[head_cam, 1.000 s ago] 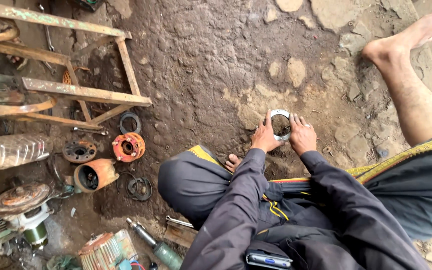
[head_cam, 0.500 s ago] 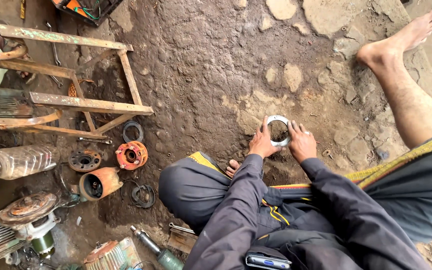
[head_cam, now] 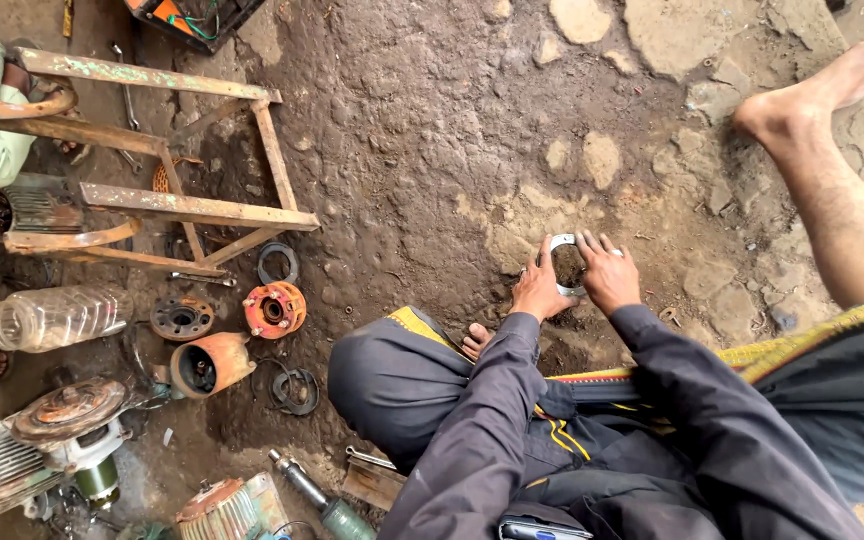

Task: The person sits on the ground holding a circular metal flange and scrapes its surface with a handheld scraper, rotating the flange to work around the ring. They then move to a motor end bell and continue scraping its rim by hand.

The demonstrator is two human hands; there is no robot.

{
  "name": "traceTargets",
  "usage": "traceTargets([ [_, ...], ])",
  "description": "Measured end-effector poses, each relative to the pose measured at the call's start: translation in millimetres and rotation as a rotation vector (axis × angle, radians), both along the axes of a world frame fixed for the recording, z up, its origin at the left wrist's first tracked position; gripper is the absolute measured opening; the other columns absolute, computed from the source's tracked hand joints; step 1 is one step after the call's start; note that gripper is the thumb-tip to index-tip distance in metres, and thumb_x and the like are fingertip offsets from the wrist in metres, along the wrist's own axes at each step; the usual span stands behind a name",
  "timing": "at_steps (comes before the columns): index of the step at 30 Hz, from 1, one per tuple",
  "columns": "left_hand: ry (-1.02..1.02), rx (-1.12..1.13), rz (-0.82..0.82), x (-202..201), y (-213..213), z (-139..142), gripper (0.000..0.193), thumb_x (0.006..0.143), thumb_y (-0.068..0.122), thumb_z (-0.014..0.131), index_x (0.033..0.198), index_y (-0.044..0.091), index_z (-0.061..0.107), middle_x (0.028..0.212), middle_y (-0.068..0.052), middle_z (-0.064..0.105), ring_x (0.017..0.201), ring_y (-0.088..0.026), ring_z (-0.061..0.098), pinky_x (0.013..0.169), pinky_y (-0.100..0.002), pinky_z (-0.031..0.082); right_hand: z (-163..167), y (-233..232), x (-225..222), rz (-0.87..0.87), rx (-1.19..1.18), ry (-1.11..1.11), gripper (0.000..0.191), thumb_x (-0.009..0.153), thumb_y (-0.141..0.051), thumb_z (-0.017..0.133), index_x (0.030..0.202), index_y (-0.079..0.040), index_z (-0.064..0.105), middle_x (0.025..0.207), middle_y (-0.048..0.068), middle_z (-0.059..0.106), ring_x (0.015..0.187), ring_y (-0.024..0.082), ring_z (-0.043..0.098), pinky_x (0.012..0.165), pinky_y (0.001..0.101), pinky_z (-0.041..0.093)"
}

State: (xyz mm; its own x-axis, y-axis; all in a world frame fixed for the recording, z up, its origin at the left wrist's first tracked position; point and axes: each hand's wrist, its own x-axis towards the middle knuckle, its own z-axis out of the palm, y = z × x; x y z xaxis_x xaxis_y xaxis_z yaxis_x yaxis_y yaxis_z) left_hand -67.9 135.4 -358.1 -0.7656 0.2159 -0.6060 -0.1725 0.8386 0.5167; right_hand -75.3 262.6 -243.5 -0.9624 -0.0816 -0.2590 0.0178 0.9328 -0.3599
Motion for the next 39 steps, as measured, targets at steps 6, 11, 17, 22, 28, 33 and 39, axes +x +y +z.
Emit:
traceTargets([
  [6, -0.024, -0.007, -0.003, -5.2, -5.3, -7.0, 0.149, 0.056, 0.048, 0.098, 0.166, 0.025, 0.0, 0.156, -0.029, 0.037, 0.131, -0.047, 0.054, 0.104, -0.056, 0.05, -7.8, -11.0, -10.5, -0.018, 0.021, 0.043, 0.072, 0.086, -0.007, 0.055, 0.157, -0.014, 0.044, 0.159, 0.007, 0.049, 0.145, 0.031, 0.048, 0.117, 0.0544, 0.036],
  [11, 0.008, -0.01, -0.022, -3.2, -5.8, -5.1, 0.151, 0.054, 0.05, 0.098, 0.165, 0.026, -0.003, 0.157, -0.03, 0.035, 0.134, -0.049, 0.05, 0.105, -0.059, 0.048, -4.7, -10.9, -13.4, 0.005, 0.018, -0.017, 0.074, 0.08, -0.009, 0.056, 0.153, -0.017, 0.047, 0.156, 0.006, 0.049, 0.14, 0.032, 0.047, 0.116, 0.0567, 0.033],
  [17, -0.014, -0.016, -0.015, 1.5, -3.6, 1.7, 0.153, 0.052, 0.048, 0.099, 0.165, 0.027, -0.002, 0.155, -0.031, 0.037, 0.135, -0.049, 0.05, 0.109, -0.056, 0.047, 0.8, -9.4, -12.0, 0.016, -0.032, 0.083, 0.068, 0.087, -0.005, 0.052, 0.154, -0.016, 0.052, 0.156, 0.007, 0.054, 0.145, 0.033, 0.048, 0.116, 0.0564, 0.036],
  [22, 0.033, -0.004, -0.019, 29.3, -4.6, 15.6, 0.15, 0.056, 0.045, 0.1, 0.165, 0.025, -0.002, 0.153, -0.031, 0.038, 0.133, -0.049, 0.05, 0.106, -0.055, 0.048, 5.2, 8.6, 42.4, -0.076, -0.073, 0.062, 0.056, 0.084, -0.012, 0.056, 0.138, -0.022, 0.063, 0.136, 0.009, 0.066, 0.126, 0.033, 0.061, 0.104, 0.0526, 0.047],
  [28, 0.355, -0.151, -0.268, 67.1, -9.2, 54.0, 0.127, 0.061, 0.027, 0.097, 0.161, 0.023, 0.019, 0.14, -0.022, 0.049, 0.128, -0.043, 0.055, 0.103, -0.057, 0.048, 17.7, 24.4, 118.7, -0.496, -0.436, 0.108, 0.038, 0.098, -0.017, 0.054, 0.132, -0.015, 0.072, 0.109, 0.021, 0.072, 0.096, 0.042, 0.068, 0.082, 0.045, 0.053],
  [33, 0.548, -0.143, -0.22, 119.6, -14.9, 102.0, 0.116, 0.062, 0.003, 0.087, 0.16, 0.027, 0.031, 0.138, -0.019, 0.05, 0.128, -0.04, 0.053, 0.096, -0.054, 0.05, 46.6, 23.0, 170.1, -0.636, -0.492, 0.256, 0.03, 0.104, -0.025, 0.058, 0.125, -0.008, 0.072, 0.102, 0.021, 0.073, 0.096, 0.039, 0.069, 0.082, 0.0446, 0.053],
  [39, 0.029, 0.096, 0.392, 140.6, -19.0, 139.1, 0.11, 0.08, 0.017, 0.08, 0.166, 0.015, 0.011, 0.135, -0.023, 0.059, 0.12, -0.041, 0.062, 0.091, -0.053, 0.056, 73.9, 14.5, 209.9, -0.877, -0.676, 0.078, 0.034, 0.101, -0.026, 0.057, 0.128, -0.01, 0.07, 0.101, 0.011, 0.078, 0.085, 0.023, 0.074, 0.073, 0.0405, 0.056],
])
